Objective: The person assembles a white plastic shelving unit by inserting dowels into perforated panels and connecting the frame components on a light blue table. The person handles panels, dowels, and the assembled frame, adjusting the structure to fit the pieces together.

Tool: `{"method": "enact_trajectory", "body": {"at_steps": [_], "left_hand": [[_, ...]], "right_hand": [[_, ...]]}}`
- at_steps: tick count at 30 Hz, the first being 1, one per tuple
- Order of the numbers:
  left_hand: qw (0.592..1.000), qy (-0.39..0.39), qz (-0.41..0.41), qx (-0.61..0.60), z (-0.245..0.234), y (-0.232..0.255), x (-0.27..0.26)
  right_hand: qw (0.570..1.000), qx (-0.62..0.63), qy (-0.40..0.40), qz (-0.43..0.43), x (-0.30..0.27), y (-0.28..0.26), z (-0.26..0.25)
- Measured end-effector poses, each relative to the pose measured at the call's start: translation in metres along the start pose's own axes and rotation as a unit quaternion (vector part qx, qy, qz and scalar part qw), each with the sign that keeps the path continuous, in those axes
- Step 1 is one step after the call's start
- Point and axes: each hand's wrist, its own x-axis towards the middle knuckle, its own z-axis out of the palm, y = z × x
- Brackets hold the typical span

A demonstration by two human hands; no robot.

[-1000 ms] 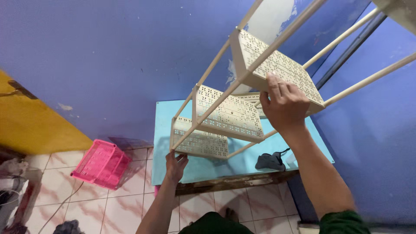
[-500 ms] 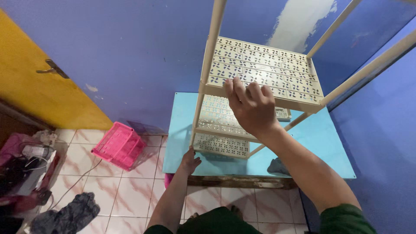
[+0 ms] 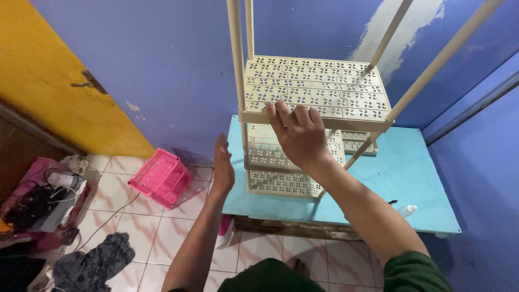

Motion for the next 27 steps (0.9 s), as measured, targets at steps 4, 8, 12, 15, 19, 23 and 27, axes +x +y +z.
{"method": "enact_trajectory", "body": {"at_steps": [4, 8, 12, 15, 19, 23, 27], "left_hand": [[0.985, -0.071, 0.145, 0.055, 0.023, 0.092, 0.009], [0.987, -0.082, 0.121, 0.060, 0.045, 0.129, 0.007], [0.966, -0.078, 0.193, 0.153, 0.048, 0.121, 0.004], [0.971, -0.086, 0.159, 0.156, 0.044, 0.100, -0.005], [0.954, -0.073, 0.150, 0.251, 0.036, 0.069, -0.018], [0.942, -0.059, 0.166, 0.286, 0.034, 0.048, -0.032], [0.924, 0.024, 0.200, 0.326, 0.048, 0.047, -0.051]], "right_hand": [[1.000, 0.014, 0.006, 0.007, -0.002, -0.003, -0.001], [0.993, 0.110, 0.046, 0.010, -0.018, 0.002, -0.008], [0.981, 0.185, 0.037, 0.052, -0.066, 0.003, -0.013], [0.969, 0.209, 0.024, 0.127, -0.123, 0.001, -0.004], [0.943, 0.213, 0.034, 0.253, -0.209, 0.002, 0.024], [0.863, 0.243, -0.011, 0.442, -0.284, -0.004, 0.057], [0.758, 0.352, -0.145, 0.530, -0.336, -0.011, 0.094]]}}
